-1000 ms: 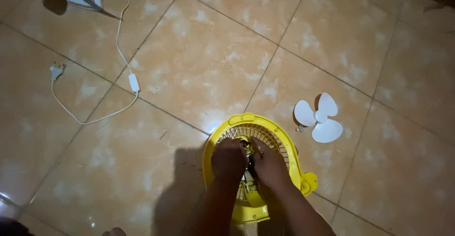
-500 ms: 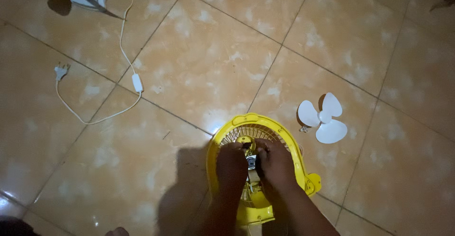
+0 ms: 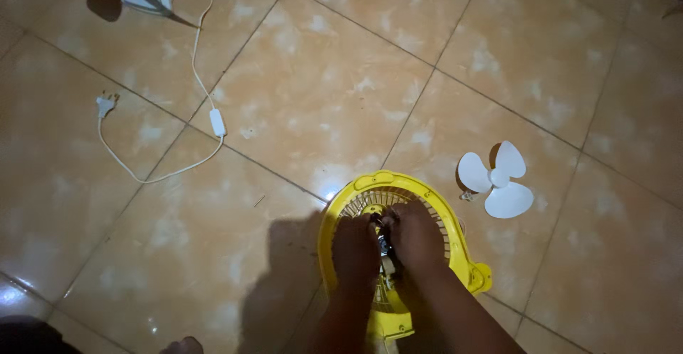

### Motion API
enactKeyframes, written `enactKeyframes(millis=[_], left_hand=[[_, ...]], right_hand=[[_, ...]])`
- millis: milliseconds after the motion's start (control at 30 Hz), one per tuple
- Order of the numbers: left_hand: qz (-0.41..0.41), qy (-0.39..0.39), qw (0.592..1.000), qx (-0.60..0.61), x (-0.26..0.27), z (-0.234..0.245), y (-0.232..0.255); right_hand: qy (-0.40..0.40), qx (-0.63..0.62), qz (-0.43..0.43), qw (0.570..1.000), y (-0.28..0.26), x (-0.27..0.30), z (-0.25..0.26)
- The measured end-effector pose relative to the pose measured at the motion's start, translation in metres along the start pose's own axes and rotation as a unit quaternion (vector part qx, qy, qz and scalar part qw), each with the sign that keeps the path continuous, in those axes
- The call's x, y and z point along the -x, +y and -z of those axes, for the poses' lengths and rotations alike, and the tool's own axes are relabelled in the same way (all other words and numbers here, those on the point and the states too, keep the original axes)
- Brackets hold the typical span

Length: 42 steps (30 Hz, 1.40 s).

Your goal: The person uses a screwdriver to remove screws from a small black component, then places the component into the center of a yellow fan housing. The person continues to adjust the component and the housing.

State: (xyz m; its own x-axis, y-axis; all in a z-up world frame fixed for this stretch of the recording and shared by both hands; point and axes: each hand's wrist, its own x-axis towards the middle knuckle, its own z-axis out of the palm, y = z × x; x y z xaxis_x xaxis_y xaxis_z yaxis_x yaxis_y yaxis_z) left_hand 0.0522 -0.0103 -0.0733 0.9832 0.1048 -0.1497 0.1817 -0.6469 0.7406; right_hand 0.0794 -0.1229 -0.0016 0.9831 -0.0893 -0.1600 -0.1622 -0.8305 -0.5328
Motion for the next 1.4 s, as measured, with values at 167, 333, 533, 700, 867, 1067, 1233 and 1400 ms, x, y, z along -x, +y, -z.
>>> enactKeyframes(millis=[167,333,533,700,867,1067,1233,1400], left_hand=[[0.005,-0.053,0.998,-0.029,-0.006,0.004,0.001],[-0.002,-0.066,0.996,-0.057,-0.014,0.004,0.002],[-0.068,0.034,0.997,0.006,-0.012,0.013,0.004],[-0.057,-0.036,0.998,-0.006,-0.011,0.027,0.01],[-0.077,-0.094,0.988,-0.095,-0.015,0.032,0.018],[-0.086,-0.131,0.979,-0.13,-0.009,0.025,0.018],[-0.177,-0.07,0.953,-0.236,-0.006,0.013,0.014],[-0.201,-0.026,0.954,-0.223,0.004,0.015,0.0]], right_hand=[[-0.013,0.031,0.006,0.999,0.0,0.001,-0.001],[-0.027,0.047,0.006,0.999,-0.004,0.002,0.001],[0.007,0.014,0.001,1.0,-0.011,0.005,-0.001],[-0.009,-0.008,-0.01,1.0,-0.018,0.009,0.004],[-0.036,-0.018,-0.028,0.999,-0.023,0.014,0.012],[-0.078,0.013,-0.019,0.997,-0.015,0.021,0.023],[-0.153,0.089,-0.027,0.984,-0.021,0.024,0.027],[-0.167,0.121,-0.06,0.977,-0.039,0.029,0.039]])
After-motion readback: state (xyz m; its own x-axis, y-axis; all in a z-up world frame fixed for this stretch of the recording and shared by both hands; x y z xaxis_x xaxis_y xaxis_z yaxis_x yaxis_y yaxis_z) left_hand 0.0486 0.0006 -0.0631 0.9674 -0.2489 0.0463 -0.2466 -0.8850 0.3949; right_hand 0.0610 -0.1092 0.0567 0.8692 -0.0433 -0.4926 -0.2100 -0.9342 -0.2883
